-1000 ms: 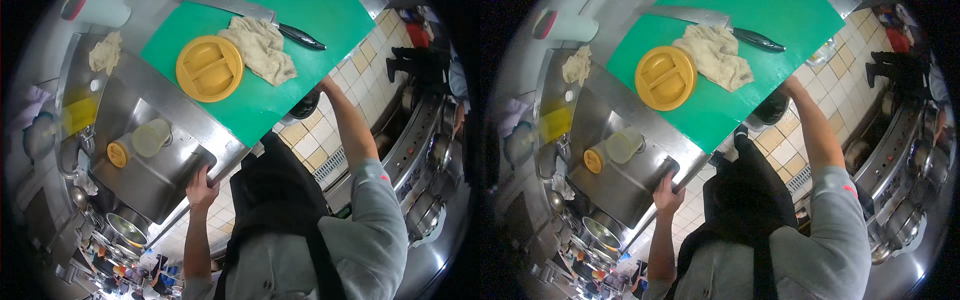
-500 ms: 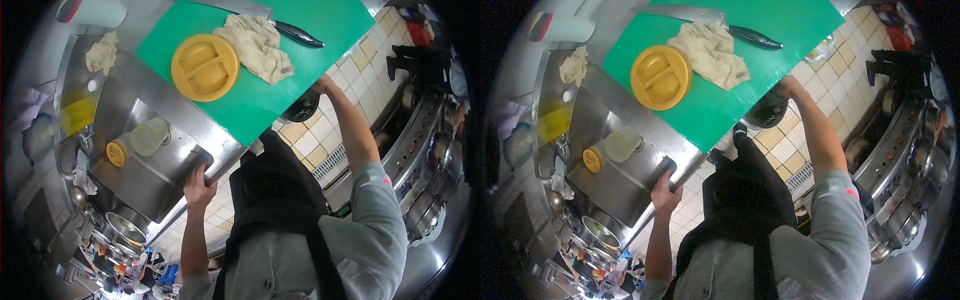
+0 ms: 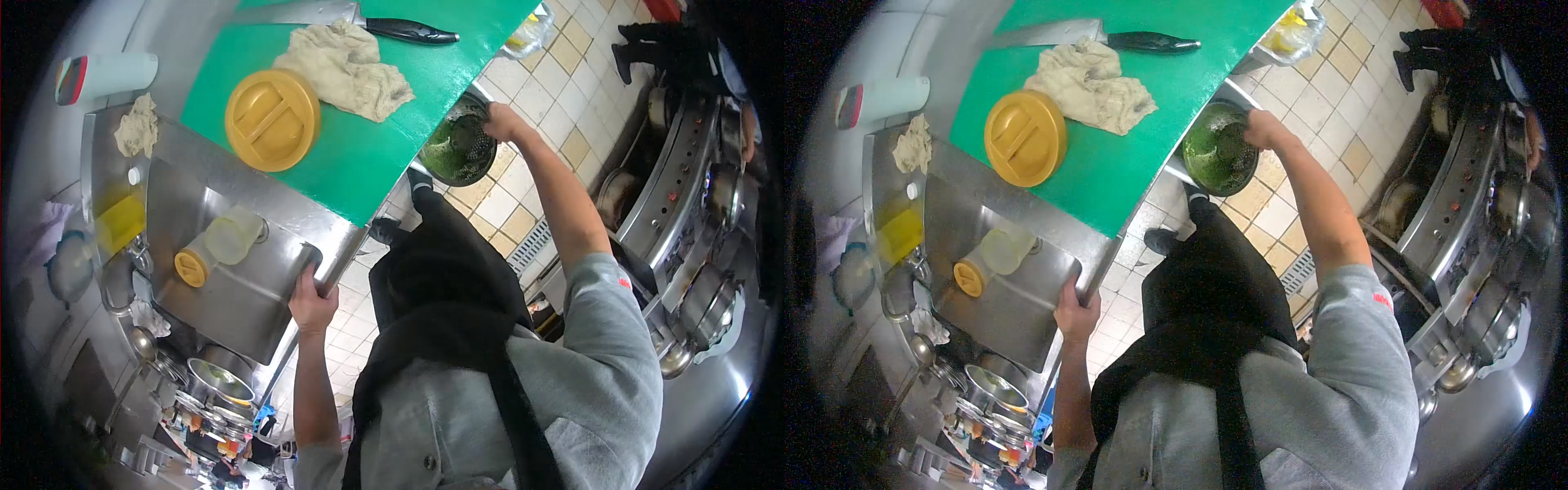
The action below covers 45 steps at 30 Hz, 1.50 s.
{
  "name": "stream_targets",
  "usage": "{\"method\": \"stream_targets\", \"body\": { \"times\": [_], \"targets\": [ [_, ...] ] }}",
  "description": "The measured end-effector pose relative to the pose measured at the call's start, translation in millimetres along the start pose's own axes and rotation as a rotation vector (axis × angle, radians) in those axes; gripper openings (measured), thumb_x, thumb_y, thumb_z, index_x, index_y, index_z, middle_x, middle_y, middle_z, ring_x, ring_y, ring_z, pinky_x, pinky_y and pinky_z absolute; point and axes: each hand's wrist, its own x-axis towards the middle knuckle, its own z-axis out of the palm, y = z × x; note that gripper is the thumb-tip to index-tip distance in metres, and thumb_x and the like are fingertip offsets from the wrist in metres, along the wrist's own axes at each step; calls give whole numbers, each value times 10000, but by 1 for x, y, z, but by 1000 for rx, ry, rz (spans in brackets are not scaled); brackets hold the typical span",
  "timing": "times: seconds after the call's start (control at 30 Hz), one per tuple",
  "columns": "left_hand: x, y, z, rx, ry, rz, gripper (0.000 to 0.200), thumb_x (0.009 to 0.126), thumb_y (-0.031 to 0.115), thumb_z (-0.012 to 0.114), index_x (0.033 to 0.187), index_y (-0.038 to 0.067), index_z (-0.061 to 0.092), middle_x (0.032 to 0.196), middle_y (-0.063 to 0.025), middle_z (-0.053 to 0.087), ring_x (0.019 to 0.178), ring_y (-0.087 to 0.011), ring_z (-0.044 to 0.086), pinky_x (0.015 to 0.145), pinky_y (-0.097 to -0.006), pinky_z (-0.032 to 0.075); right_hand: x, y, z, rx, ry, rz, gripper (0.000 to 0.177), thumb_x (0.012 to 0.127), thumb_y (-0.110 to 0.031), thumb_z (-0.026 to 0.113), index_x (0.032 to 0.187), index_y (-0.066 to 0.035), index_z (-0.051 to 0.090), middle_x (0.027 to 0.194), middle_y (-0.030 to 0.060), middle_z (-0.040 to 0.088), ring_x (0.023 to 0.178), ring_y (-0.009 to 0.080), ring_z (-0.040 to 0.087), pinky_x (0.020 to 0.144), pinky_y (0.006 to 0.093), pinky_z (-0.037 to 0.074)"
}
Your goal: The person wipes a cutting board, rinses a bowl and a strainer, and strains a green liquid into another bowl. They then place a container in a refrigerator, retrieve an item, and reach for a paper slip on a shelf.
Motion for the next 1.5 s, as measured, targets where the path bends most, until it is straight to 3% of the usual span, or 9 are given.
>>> {"method": "stream_targets", "body": {
  "times": [0.3, 0.4, 0.43, 0.53, 0.57, 0.67, 0.77, 1.37, 1.5],
  "targets": [
    [-5, -8, 6, 3, -62, -83, 611, 703, 182, 772, 1269, 68, 574, 818, -68, 645, 638, -261, 658, 593, -402, 553, -29, 4, 14, 302, -13, 110, 295, 804, -92, 579, 1027, 101, 600, 683, 210, 670, 581, 288, 695, 540, 419, 568],
    [1, 0, 8, -32, 59, 13, 631, 735, 249, 804, 1292, 74, 564, 937, -111, 668, 734, -277, 685, 641, -412, 569, -33, 7, 28, 415, 103, 101, 306, 824, -90, 572, 1081, 77, 570, 693, 144, 645, 518, 206, 638, 469, 354, 506],
    [2, -1, 8, 1, 124, 54, 636, 745, 273, 812, 1299, 83, 564, 978, -123, 671, 772, -282, 693, 666, -416, 574, -33, 10, 29, 500, 16, 70, 405, 822, -119, 591, 1179, 67, 543, 747, 187, 677, 575, 259, 679, 540, 394, 551],
    [1, -2, -4, -45, 28, -77, 649, 743, 282, 810, 1322, 130, 559, 1081, -106, 665, 864, -305, 689, 762, -444, 572, -47, 2, 51, 665, 204, -94, 492, 857, -101, 598, 1323, 23, 500, 977, 140, 688, 705, 158, 652, 573, 312, 529],
    [-2, -3, -9, -42, -128, -197, 718, 787, 410, 792, 1386, 141, 501, 1234, -142, 637, 1060, -329, 656, 885, -434, 548, -49, 6, 51, 777, 70, -56, 506, 873, -69, 588, 1362, 9, 483, 1013, 130, 683, 730, 156, 651, 569, 309, 531],
    [-7, -1, -20, 23, -153, -201, 731, 804, 438, 764, 1420, 179, 468, 1299, -132, 586, 1113, -321, 638, 918, -424, 544, -76, -11, 48, 854, 92, 70, 290, 935, -49, 544, 1221, -9, 521, 892, 37, 615, 627, 105, 560, 489, 255, 493],
    [-11, -8, -18, 30, -79, -123, 741, 798, 466, 760, 1417, 179, 472, 1307, -124, 577, 1134, -314, 626, 937, -421, 535, -87, -3, 55, 934, 89, 99, 244, 935, -24, 530, 1179, -15, 515, 949, 90, 619, 637, 128, 591, 441, 249, 510],
    [-22, -6, -34, -83, -108, -211, 734, 791, 668, 667, 1287, 135, 577, 1214, -120, 637, 1172, -311, 605, 964, -437, 499, -177, 47, -1, 951, 33, 58, 414, 992, -105, 510, 1396, -57, 431, 1127, 94, 611, 803, 159, 605, 511, 300, 492],
    [-15, -10, -31, -144, -190, -183, 807, 818, 670, 666, 1396, 132, 496, 1323, -151, 584, 1146, -329, 630, 974, -465, 499, -209, 67, 7, 923, 300, 276, 429, 1003, -176, 534, 1396, -37, 435, 1176, 106, 610, 865, 154, 594, 571, 303, 488]
  ]
}}
